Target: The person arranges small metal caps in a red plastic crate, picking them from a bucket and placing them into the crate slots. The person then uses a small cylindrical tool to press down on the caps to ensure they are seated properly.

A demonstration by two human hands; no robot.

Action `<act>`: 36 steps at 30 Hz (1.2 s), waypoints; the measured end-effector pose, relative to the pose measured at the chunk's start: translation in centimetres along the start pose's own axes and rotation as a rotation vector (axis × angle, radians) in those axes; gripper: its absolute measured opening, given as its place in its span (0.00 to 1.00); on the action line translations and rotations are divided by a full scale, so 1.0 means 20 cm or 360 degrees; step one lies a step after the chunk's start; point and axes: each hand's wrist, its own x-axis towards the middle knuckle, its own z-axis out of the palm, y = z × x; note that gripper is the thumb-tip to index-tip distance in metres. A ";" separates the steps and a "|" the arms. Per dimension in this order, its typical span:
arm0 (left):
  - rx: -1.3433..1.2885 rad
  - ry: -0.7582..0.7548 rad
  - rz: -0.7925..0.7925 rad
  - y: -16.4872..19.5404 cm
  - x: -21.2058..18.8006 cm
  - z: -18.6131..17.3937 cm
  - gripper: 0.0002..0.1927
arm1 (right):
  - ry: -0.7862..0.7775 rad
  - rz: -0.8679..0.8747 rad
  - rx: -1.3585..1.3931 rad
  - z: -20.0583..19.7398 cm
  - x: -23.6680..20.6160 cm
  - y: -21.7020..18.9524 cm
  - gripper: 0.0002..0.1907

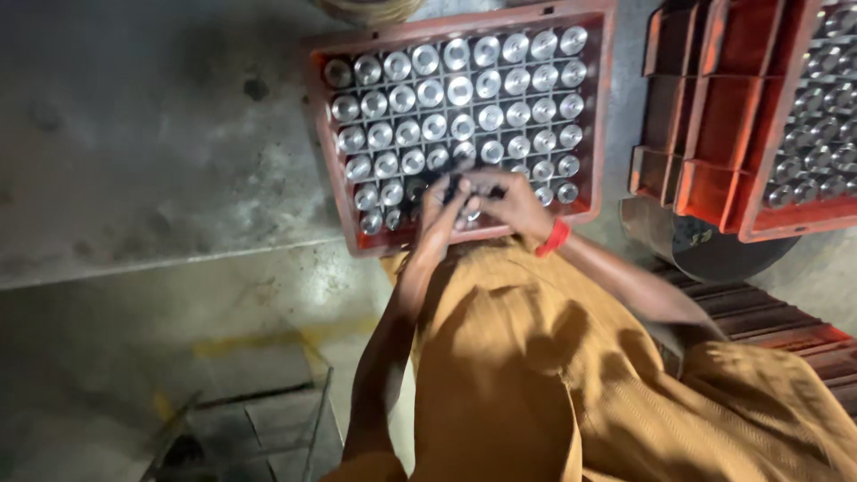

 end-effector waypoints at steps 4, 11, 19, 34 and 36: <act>0.0031 0.0111 -0.0069 -0.04 0.01 0.04 0.22 | 0.0229 -0.0016 -0.0185 -0.07 -0.11 0.06 0.13; -0.0286 0.0369 -0.0226 -0.11 0.04 -0.08 0.14 | 0.0609 -0.0530 -0.1155 -0.32 -0.10 0.10 0.15; -0.0413 0.0285 -0.0113 -0.11 0.00 -0.11 0.15 | 0.0290 -0.0753 -0.1702 -0.27 -0.03 0.26 0.18; 0.0012 0.0031 0.0003 -0.08 0.02 0.01 0.16 | 0.0165 -0.0656 -0.1703 -0.34 0.00 0.09 0.15; 0.0045 0.0036 -0.0030 -0.08 0.01 0.03 0.19 | 0.0393 -0.0722 -0.1352 -0.33 -0.05 0.02 0.24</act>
